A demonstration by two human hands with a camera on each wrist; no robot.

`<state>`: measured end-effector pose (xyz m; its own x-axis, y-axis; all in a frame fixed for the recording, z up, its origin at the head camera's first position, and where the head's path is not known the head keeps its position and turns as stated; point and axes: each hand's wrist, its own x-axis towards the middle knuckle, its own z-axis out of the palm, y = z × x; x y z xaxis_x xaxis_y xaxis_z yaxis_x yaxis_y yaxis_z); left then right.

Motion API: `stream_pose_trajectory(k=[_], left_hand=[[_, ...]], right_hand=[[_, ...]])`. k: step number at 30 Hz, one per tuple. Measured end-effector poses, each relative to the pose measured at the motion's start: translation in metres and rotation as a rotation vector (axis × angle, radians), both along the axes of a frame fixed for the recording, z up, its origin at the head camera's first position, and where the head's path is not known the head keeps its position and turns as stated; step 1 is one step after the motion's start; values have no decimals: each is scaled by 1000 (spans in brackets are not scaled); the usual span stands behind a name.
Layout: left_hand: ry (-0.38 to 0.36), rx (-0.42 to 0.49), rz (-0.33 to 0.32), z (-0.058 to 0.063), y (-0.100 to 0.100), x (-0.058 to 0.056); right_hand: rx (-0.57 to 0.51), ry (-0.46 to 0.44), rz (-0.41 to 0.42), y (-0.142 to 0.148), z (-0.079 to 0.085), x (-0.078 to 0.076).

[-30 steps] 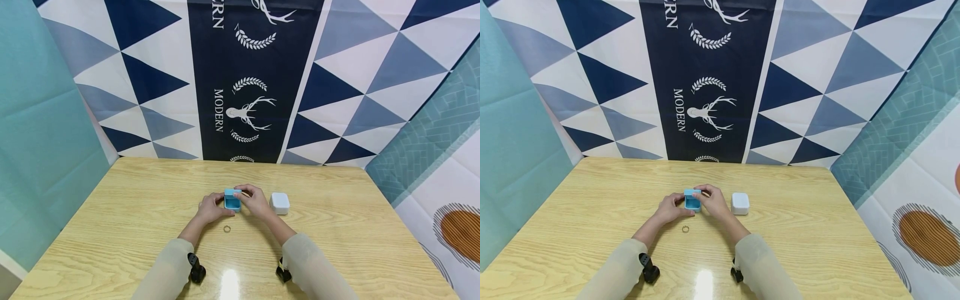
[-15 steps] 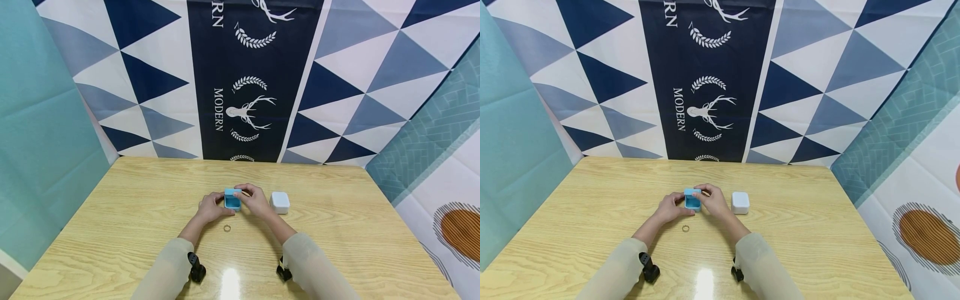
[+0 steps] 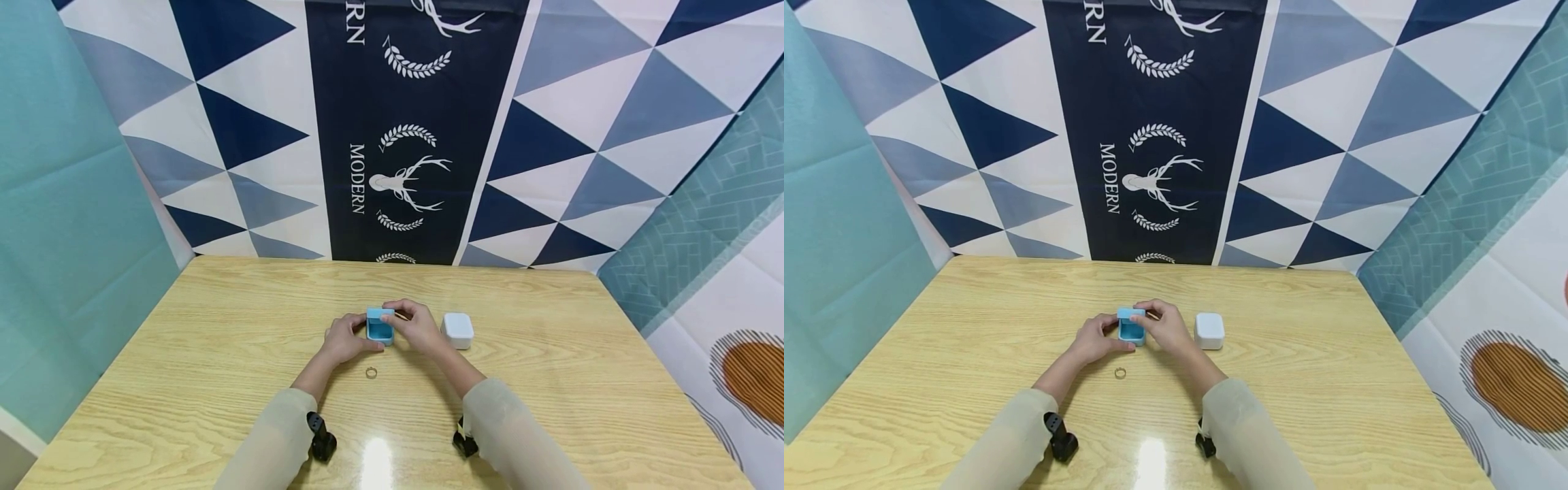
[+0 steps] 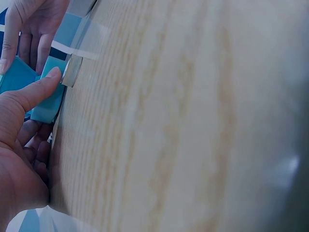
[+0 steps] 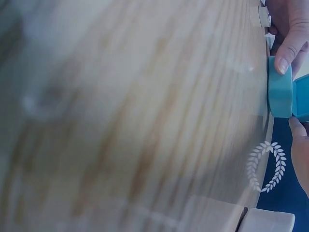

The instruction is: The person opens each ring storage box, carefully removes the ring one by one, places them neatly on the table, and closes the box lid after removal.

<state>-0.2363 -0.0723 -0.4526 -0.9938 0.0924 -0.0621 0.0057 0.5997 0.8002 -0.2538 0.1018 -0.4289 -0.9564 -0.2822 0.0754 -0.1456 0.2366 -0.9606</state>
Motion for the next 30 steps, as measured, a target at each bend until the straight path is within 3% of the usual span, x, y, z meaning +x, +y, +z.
stream_pose_trajectory(k=[5, 30], left_hand=[[6, -1, -2, 0, 0, 0], [4, 0, -3, -2, 0, 0]], right_hand=[[-1, -4, 2, 1, -6, -4], [8, -49, 15, 3, -4, -5]])
